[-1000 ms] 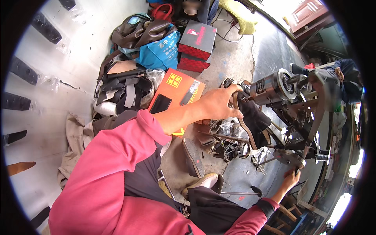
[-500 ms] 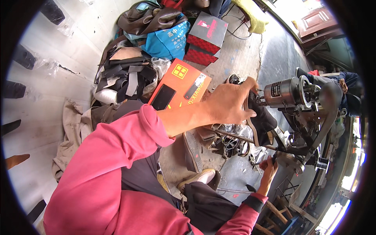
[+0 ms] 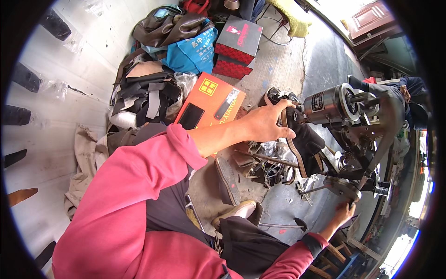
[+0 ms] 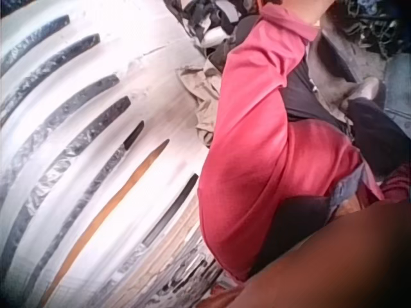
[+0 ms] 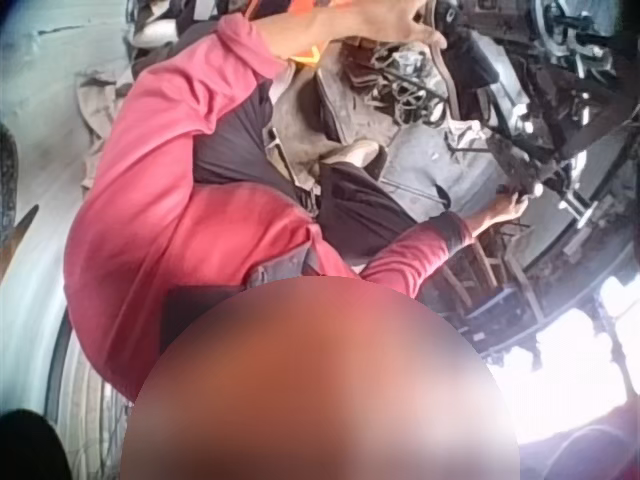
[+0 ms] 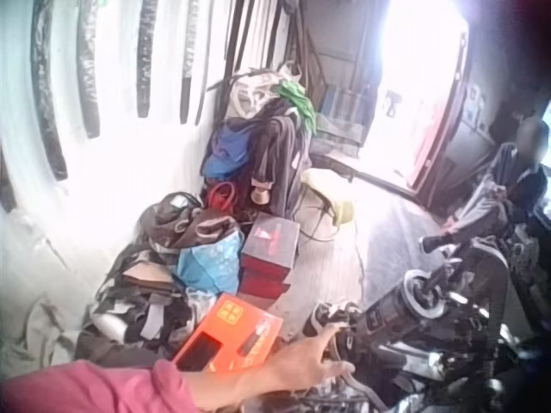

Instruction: The person sits on the floor and uses a sewing machine to stitch the upper of a black shoe. They position the shoe under the needle, guide it with both hands, and operate the machine to sew along the edge.

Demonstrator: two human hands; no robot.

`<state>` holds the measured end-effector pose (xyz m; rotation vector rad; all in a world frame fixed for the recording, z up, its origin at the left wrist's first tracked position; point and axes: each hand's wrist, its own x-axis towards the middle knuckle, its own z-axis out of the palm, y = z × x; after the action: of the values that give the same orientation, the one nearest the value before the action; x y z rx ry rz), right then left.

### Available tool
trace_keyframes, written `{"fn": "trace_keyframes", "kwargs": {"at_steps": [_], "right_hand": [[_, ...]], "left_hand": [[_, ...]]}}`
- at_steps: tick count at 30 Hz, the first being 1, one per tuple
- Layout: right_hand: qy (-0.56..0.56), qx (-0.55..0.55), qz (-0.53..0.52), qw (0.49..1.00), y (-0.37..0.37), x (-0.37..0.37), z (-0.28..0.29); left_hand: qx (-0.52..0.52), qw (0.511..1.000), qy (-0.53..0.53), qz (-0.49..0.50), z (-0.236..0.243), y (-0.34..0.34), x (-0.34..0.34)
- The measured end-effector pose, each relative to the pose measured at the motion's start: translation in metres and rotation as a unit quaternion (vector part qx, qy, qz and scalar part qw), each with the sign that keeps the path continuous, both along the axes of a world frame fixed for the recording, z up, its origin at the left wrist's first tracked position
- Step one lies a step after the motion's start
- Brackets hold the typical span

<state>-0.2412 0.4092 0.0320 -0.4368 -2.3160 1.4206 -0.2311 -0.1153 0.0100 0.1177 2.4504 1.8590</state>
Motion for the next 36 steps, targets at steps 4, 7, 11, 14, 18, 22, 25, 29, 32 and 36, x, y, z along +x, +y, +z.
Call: {"fn": "trace_keyframes", "kwargs": {"at_steps": [4,7,11,14,18,22,25,29,32,36], "right_hand": [[-0.187,-0.004,0.003,0.982,-0.02,0.004,-0.055],[-0.234,0.02,0.115,0.965,-0.075,0.011,-0.061],[-0.109,0.05,0.149,0.982,-0.111,0.017,-0.004],[0.012,0.09,0.091,0.992,-0.079,0.013,0.034],[0.002,0.033,-0.013,0.999,-0.01,-0.002,0.007],[-0.171,0.0,-0.019,0.985,-0.014,0.001,-0.056],[-0.249,-0.005,0.12,0.961,-0.07,0.01,-0.061],[-0.133,0.034,0.126,0.982,-0.113,0.018,0.0],[-0.004,0.1,0.086,0.991,-0.086,0.014,0.038],[0.001,0.04,-0.02,0.999,-0.021,0.0,0.013]], "left_hand": [[0.015,0.999,0.022,0.017,-0.005,0.004,0.0],[0.013,0.999,0.029,0.024,-0.008,0.007,0.0],[0.018,0.998,0.038,0.037,-0.006,0.008,0.003],[0.026,0.999,0.025,0.039,-0.003,0.01,0.003],[0.003,0.998,0.038,0.054,-0.006,0.009,-0.001],[0.008,0.999,0.031,0.035,-0.011,0.008,-0.006],[0.017,0.999,0.02,0.031,-0.01,0.009,-0.005],[0.054,0.997,0.041,0.027,-0.003,0.01,0.0],[0.055,0.997,0.04,0.027,0.0,0.01,0.002],[0.038,0.999,0.025,0.022,0.0,0.007,0.003]]}}
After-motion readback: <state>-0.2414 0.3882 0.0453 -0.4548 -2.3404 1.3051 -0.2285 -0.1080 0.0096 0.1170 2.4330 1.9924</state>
